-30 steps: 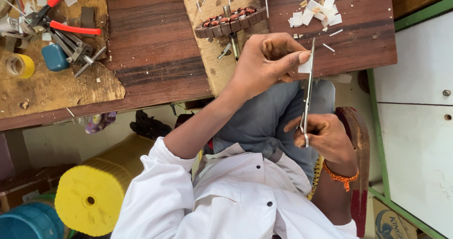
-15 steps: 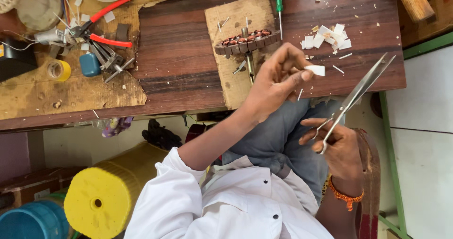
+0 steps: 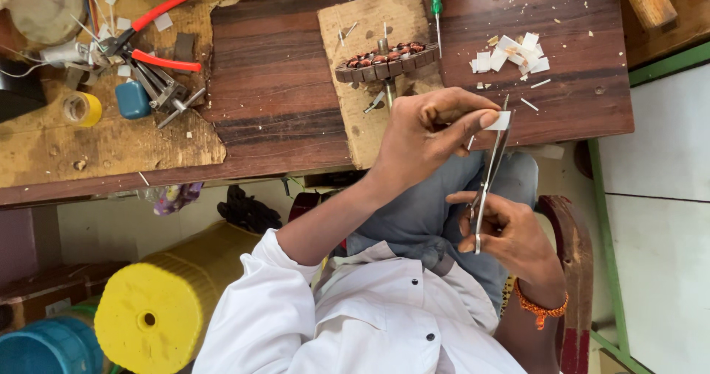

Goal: The person inserts small white insulating pieces into the slots of a circular copper-wound electrical component. They use a green screwdriver to adjust the component and scissors to trim the white pieces to fit. The person repeatedly cuts, folds, and inserts the pieces into the component.

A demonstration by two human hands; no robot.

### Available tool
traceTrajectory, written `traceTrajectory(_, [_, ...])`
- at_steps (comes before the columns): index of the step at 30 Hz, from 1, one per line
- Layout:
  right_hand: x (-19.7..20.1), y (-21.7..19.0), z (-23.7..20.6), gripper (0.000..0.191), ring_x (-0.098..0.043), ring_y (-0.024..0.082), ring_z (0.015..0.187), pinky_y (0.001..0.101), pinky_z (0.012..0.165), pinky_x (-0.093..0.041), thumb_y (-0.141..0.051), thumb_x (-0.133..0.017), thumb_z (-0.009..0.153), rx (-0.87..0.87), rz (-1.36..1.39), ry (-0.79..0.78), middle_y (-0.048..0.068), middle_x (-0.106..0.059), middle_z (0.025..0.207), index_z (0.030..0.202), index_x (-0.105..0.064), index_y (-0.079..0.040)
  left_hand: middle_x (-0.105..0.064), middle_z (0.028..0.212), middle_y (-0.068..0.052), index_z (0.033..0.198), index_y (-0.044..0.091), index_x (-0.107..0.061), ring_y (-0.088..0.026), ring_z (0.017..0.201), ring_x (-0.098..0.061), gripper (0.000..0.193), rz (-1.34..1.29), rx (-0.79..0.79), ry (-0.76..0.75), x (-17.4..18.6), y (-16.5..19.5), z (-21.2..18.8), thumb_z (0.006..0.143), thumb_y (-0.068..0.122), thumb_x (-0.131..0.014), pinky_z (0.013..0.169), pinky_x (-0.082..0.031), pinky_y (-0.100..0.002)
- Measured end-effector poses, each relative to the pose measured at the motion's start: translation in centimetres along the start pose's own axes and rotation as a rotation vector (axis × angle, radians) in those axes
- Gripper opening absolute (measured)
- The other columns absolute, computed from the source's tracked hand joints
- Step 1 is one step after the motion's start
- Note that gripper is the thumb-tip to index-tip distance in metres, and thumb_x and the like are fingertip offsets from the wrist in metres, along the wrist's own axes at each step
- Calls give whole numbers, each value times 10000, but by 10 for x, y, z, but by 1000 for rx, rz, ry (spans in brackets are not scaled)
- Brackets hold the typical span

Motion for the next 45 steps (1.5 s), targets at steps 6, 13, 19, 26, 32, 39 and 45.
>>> traceTrajectory(6, [5,2,-3,506,-654,55,656,234,589,-538,-63,-904,617,-79,-164,56,4,-720,744,1106,-774,-44,-772,867,-33,1085,12,-751,-56,793,-758,191,-58,19,-33,-1,0,-4,1027,185,-696,617,-605,-200])
traceTrajectory(13, [3,-1,-5,505,-626,61,622,245,559,-515,-71,-905,618,-74,-190,42,18,-718,716,1109,-787,-56,-761,859,-28,1067,3,-744,-57,783,-743,182,-113,55,-18,0,-6,-3,1023,174,-698,622,-614,-205])
traceTrajectory(19, [2,-3,-6,451,-651,60,647,246,572,-534,-87,-913,609,-47,-247,38,19,-746,729,1042,-796,-43,-759,864,-35,1045,-10,-735,-62,796,-748,176,-113,23,-9,-1,-8,-2,1018,160,-700,661,-632,-218])
traceTrajectory(26, [7,9,-8,340,-664,74,656,241,585,-514,-58,-884,661,-62,-215,61,47,-760,709,979,-780,-4,-765,816,-37,1025,-13,-736,-59,776,-743,180,-118,37,-34,-4,-10,1,1017,163,-698,666,-631,-227])
traceTrajectory(32, [13,19,-14,184,-734,87,683,231,619,-585,-35,-773,799,-3,-145,28,60,-796,744,969,-758,35,-785,828,-40,1017,4,-749,-70,782,-770,232,-123,101,-93,-10,-20,5,993,230,-704,618,-632,-221])
traceTrajectory(39, [99,19,-44,395,-636,177,724,323,582,-437,27,-674,955,-174,-187,422,147,-766,880,1347,-723,39,-769,1159,-123,1196,45,-527,-178,1068,-770,244,-560,200,-184,-14,-32,7,1077,252,-580,579,-630,-255])
traceTrajectory(45, [190,-25,-19,454,-726,194,782,304,694,-599,-121,-708,991,-158,-445,578,143,-763,996,1415,-625,20,-750,1119,-86,1165,146,-463,-199,875,-805,241,-681,305,-262,-6,-45,-23,1026,322,-552,454,-584,-240])
Point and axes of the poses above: each hand's wrist, its own z-axis towards the middle knuckle, its own x-axis out of the back of the hand, y = z × x, the point moved 9 cm from there along z, towards the middle knuckle
